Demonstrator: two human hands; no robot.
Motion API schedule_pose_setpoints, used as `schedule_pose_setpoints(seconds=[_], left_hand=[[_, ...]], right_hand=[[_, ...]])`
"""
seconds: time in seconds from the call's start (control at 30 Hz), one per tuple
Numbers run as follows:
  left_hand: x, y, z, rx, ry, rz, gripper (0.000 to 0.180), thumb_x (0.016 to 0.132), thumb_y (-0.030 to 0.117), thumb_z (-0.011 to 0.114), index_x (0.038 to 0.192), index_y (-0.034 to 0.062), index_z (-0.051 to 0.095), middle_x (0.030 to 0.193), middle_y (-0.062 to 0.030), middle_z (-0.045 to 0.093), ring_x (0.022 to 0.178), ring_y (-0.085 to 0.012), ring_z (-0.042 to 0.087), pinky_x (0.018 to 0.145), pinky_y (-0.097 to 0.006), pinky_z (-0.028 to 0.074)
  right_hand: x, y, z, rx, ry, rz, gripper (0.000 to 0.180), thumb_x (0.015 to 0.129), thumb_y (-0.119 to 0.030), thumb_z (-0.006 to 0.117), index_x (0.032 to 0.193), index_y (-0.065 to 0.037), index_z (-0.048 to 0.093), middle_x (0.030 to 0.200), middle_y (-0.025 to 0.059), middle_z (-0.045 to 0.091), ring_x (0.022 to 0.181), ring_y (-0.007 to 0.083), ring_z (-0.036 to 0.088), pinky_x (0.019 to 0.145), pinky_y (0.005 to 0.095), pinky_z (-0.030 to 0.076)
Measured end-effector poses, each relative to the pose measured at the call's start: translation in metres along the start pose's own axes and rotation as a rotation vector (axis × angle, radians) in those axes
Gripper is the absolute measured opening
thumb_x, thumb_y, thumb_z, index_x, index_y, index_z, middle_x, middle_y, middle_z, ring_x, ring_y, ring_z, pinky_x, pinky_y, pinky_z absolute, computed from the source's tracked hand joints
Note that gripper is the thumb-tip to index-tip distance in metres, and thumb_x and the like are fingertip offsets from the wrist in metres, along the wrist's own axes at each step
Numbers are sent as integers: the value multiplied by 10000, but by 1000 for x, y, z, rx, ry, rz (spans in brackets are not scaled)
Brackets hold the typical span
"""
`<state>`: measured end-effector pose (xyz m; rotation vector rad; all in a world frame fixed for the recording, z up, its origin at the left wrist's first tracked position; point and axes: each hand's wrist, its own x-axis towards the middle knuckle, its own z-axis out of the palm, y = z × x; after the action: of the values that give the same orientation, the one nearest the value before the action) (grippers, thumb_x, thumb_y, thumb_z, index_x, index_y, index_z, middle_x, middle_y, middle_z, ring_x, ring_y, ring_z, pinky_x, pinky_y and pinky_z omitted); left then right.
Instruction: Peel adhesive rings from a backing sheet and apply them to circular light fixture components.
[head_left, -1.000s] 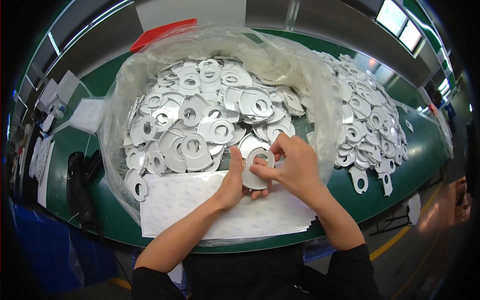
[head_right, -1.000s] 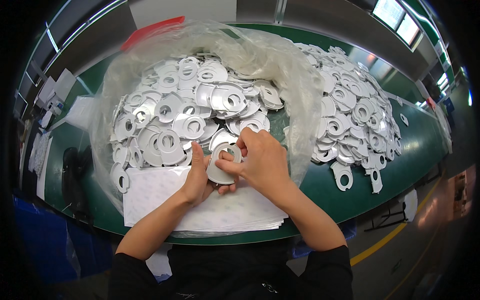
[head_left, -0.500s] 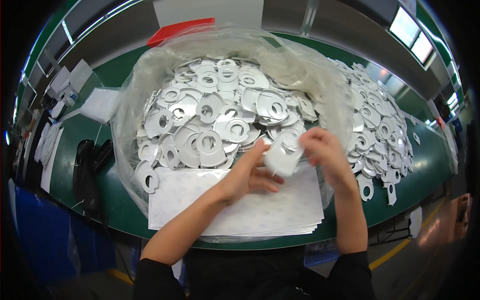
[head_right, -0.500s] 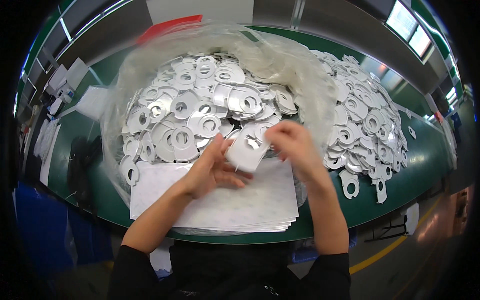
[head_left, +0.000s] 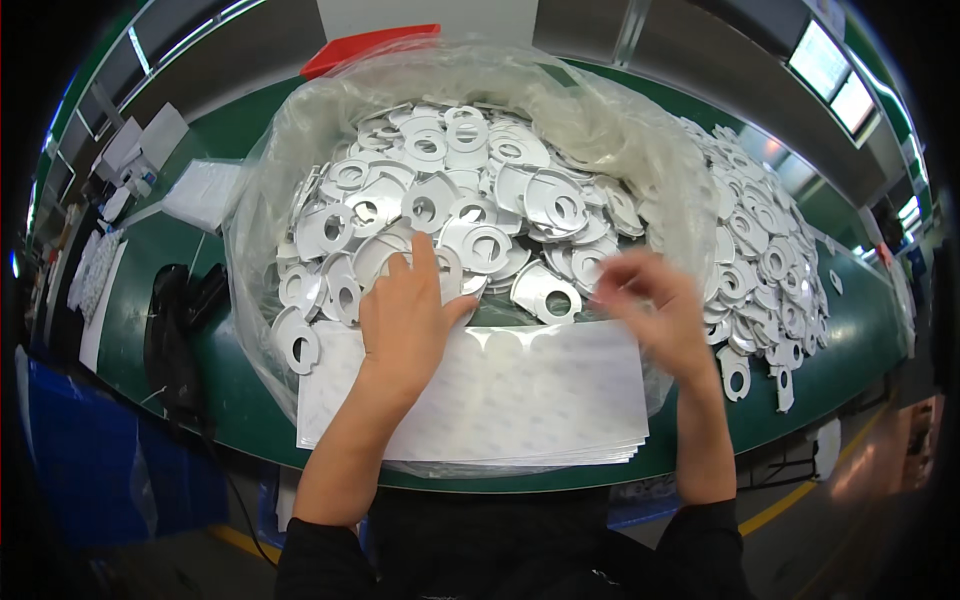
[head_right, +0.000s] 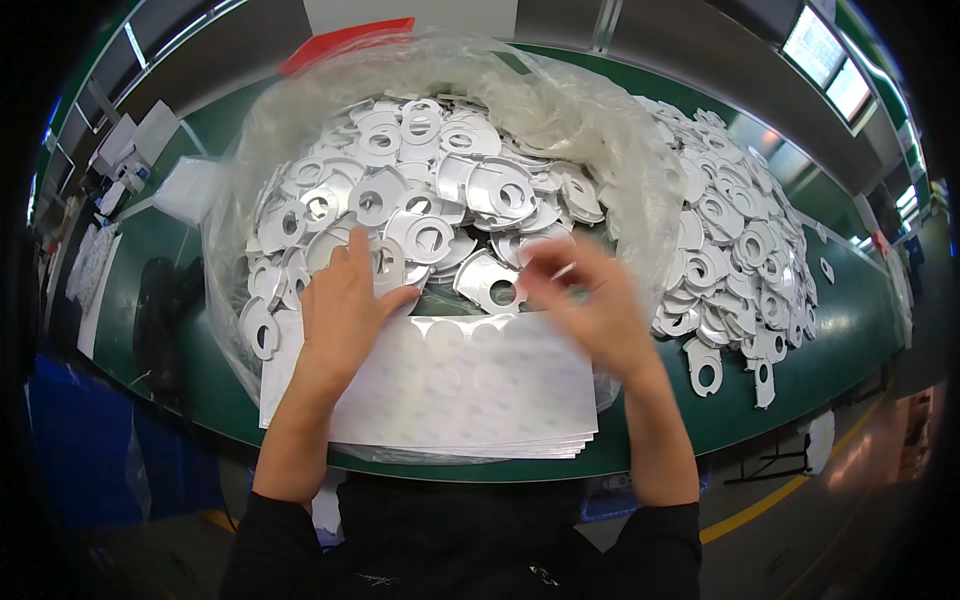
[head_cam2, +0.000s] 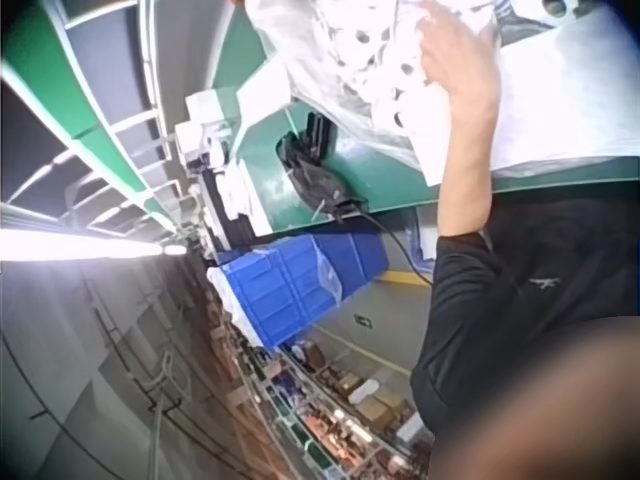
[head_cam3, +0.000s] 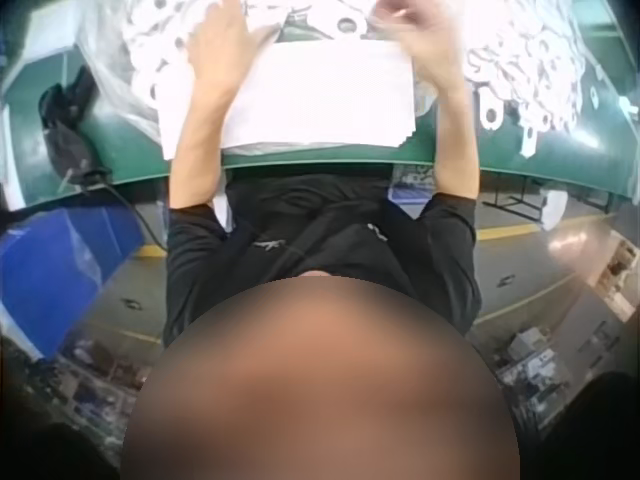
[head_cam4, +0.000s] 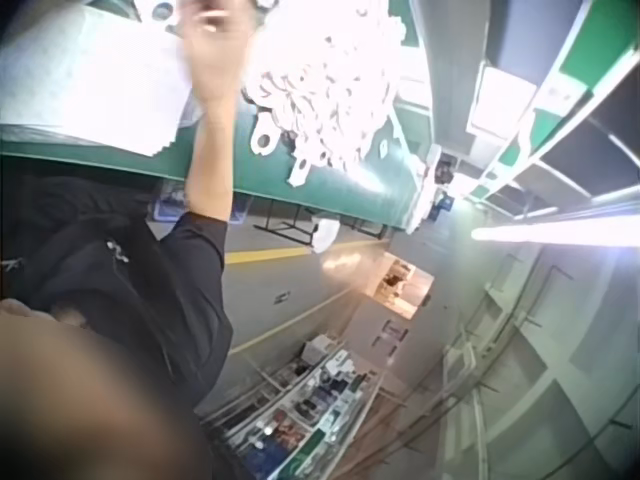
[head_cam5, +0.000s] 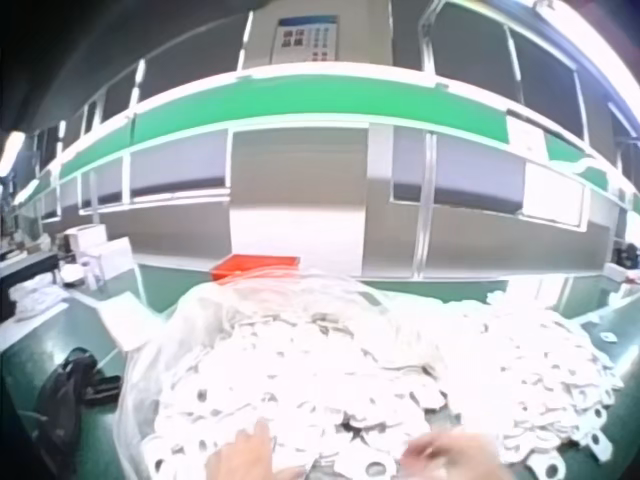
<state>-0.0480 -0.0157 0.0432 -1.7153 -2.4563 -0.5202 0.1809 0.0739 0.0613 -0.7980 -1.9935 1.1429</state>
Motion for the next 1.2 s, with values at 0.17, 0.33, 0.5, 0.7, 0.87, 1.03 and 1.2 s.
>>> schedule_pose_setpoints(seconds=[0.17,0.33,0.5,0.7,0.87,1.03,1.2], left_hand=[[2,-2,4,-156,54,162,446,754,127,705,1099,-15,459,850,-167,576,766,-316,606,601,-405,478],[2,8,4,-505,114,293,290,779,68,662,1018,-30,531,872,-151,574,748,-286,584,602,-379,471],[-5,24,16,-1648,-537,-53,236,912,199,572,1077,34,536,1054,-55,611,946,-139,576,728,-273,484],[-5,29,38,-2123,-922,-450,507,969,484,338,1232,61,438,1004,-130,619,977,-228,602,741,-287,485],[-4,30,45,-2149,-943,-347,696,947,593,132,1238,39,437,1007,-147,607,963,-249,596,712,-304,472],[-2,38,45,-2124,-909,-469,656,965,557,164,1230,35,460,1059,-156,595,987,-245,580,693,-299,450],[-7,32,48,-2055,-871,-451,633,967,548,164,1199,49,478,1053,-151,600,955,-238,591,672,-309,462]], right_hand=[[-34,-22,50,-477,-648,-322,287,759,-195,698,981,-47,595,869,81,574,828,266,567,685,355,477],[-44,-23,59,-510,-722,-189,272,761,-147,672,975,-36,546,943,92,529,924,284,539,708,384,476],[-44,-24,59,-489,-724,-97,292,753,-101,674,988,-34,514,980,103,507,955,302,525,731,396,479],[-45,-24,56,-487,-732,-106,284,749,-101,681,961,-44,500,976,107,503,940,308,525,736,398,471],[-48,-21,56,-505,-779,-113,193,762,-143,675,852,-46,534,899,97,529,893,289,538,729,392,462],[-38,-34,38,-359,-879,-183,148,774,-141,656,780,-30,558,804,116,561,807,286,570,678,380,461],[-19,-36,0,312,-814,-140,95,838,-98,640,816,-31,577,773,38,566,730,144,557,649,265,432]])
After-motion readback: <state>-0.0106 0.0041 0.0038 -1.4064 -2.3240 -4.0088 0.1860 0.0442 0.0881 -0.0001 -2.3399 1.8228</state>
